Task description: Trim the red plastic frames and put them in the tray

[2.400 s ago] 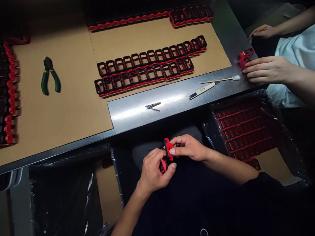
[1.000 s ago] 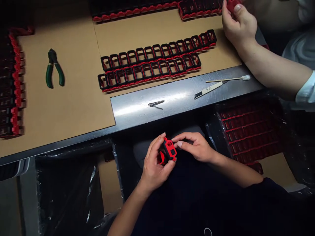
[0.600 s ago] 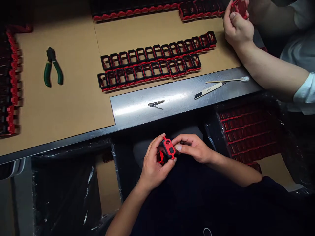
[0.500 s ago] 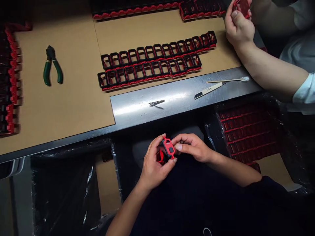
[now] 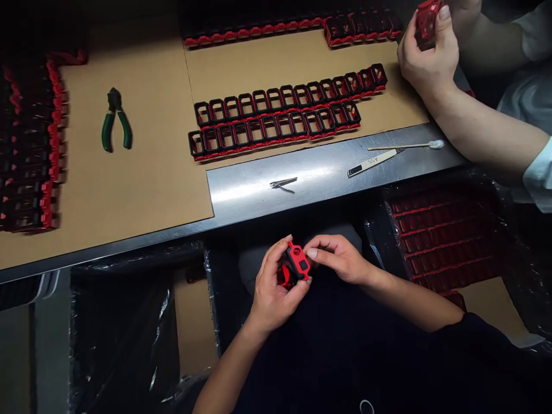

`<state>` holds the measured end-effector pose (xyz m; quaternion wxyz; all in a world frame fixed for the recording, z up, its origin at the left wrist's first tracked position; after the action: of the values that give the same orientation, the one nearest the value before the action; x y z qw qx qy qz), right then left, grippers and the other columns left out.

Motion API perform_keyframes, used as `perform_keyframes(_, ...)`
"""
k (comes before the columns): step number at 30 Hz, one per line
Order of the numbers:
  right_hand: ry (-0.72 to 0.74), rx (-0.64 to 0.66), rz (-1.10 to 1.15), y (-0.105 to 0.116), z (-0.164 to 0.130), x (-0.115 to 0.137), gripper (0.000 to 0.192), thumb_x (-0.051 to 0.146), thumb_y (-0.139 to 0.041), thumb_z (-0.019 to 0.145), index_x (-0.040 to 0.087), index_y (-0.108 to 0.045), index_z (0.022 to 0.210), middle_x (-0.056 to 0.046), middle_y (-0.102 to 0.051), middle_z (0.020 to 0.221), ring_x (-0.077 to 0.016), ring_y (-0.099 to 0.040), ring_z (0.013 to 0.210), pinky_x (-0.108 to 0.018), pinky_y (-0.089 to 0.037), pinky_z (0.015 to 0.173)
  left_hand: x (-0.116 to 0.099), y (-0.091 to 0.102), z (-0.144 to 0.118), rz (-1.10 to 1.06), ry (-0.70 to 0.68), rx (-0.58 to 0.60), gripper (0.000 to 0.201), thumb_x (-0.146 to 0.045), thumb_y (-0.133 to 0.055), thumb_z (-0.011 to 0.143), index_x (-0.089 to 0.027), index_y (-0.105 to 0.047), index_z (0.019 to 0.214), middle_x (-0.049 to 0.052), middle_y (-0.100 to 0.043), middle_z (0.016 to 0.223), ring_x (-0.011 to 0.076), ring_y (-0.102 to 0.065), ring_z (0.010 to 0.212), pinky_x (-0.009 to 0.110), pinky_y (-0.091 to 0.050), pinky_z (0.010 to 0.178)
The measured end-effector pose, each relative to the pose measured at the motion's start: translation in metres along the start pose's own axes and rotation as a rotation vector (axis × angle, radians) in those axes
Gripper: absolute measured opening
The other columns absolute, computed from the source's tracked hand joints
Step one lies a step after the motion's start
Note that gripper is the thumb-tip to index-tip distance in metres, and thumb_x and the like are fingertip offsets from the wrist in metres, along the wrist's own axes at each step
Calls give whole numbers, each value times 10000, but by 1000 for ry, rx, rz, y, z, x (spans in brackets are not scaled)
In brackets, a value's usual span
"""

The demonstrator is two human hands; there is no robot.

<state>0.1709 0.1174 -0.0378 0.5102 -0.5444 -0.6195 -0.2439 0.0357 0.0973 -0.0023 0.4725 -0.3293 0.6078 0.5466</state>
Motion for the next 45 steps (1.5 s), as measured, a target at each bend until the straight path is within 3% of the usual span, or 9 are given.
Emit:
perform_keyframes(5,93,-133,-202,22,8,14,294,430,-657,931,161,-727,1025,-11,-663,698,-136,-615,633,-262,-490,647,-9,4,0,2,-79,-30,727,-195,-731,820,-283,-400,1461,132,-566,1442,270,-569,1323,483,-508,1087)
perform_keyframes(12,628,-344,-950,23,46,107,355,263,-647,894,189,-657,1242,-101,-677,1206,-241,-646,1035,-363,-555,848,-1,6,-8,-90,60,-53,723,-192,-729,816,-283,-395,1450,138,-546,1460,209,-686,1095,316,-617,842)
perform_keyframes(16,486,-371,-1260,23,87,108,394,332,-739,858,183,-686,1218,-114,-658,1228,-311,-605,1102,-419,-532,893,-2,13,-12,-20,33,-99,702,-216,-735,803,-260,-433,1436,141,-559,1440,276,-614,1249,424,-566,995)
perform_keyframes(20,432,-375,-1308,26,100,103,239,340,-735,869,193,-743,1056,-96,-682,1151,-300,-618,1037,-402,-522,840,-3,15,-14,8,-8,-119,715,-239,-730,807,-262,-421,1451,139,-564,1436,290,-586,1288,503,-498,1090)
perform_keyframes(25,491,-364,-923,41,64,105,240,338,-736,848,162,-733,1011,-61,-729,904,-223,-644,847,-348,-506,799,-11,15,-11,29,-101,-131,742,-238,-716,817,-253,-388,1483,139,-579,1400,281,-580,1293,487,-524,1064)
perform_keyframes(29,237,-87,-233,41,25,62,311,439,-735,849,151,-713,964,-46,-718,809,-138,-607,648,-249,-493,607,-17,15,-5,68,-158,-117,764,-250,-714,818,-241,-367,1499,142,-577,1368,275,-595,1267,468,-548,1031)
perform_keyframes(34,-73,142,422,14,-12,5,315,415,-772,828,133,-709,954,-129,-716,1068,-139,-656,740,-189,-517,531,-21,3,5,155,-174,-10,735,-184,-660,808,-227,-382,1487,145,-556,1336,265,-606,1221,443,-569,993)
perform_keyframes(40,-231,209,661,1,-11,-23,278,320,-763,823,83,-712,960,-90,-704,870,-118,-644,633,-155,-505,459,-32,-14,8,158,-180,161,726,-201,-665,787,-207,-410,1468,125,-555,1220,234,-630,1096,381,-594,900)
perform_keyframes(45,-274,335,749,-14,-10,-27,239,300,-669,873,78,-648,960,-135,-726,952,-97,-617,538,-157,-489,412,-32,-14,6,136,-155,214,730,-207,-669,776,-219,-418,1461,120,-570,1234,233,-643,1112,366,-585,926)
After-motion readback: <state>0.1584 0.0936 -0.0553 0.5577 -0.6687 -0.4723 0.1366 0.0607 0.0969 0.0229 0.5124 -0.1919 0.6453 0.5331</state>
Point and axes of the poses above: each hand's wrist, its own z-axis towards the middle knuckle, its own y-axis out of the back of the hand, x = y × z, the point moved 10 cm from there along z, towards the middle knuckle
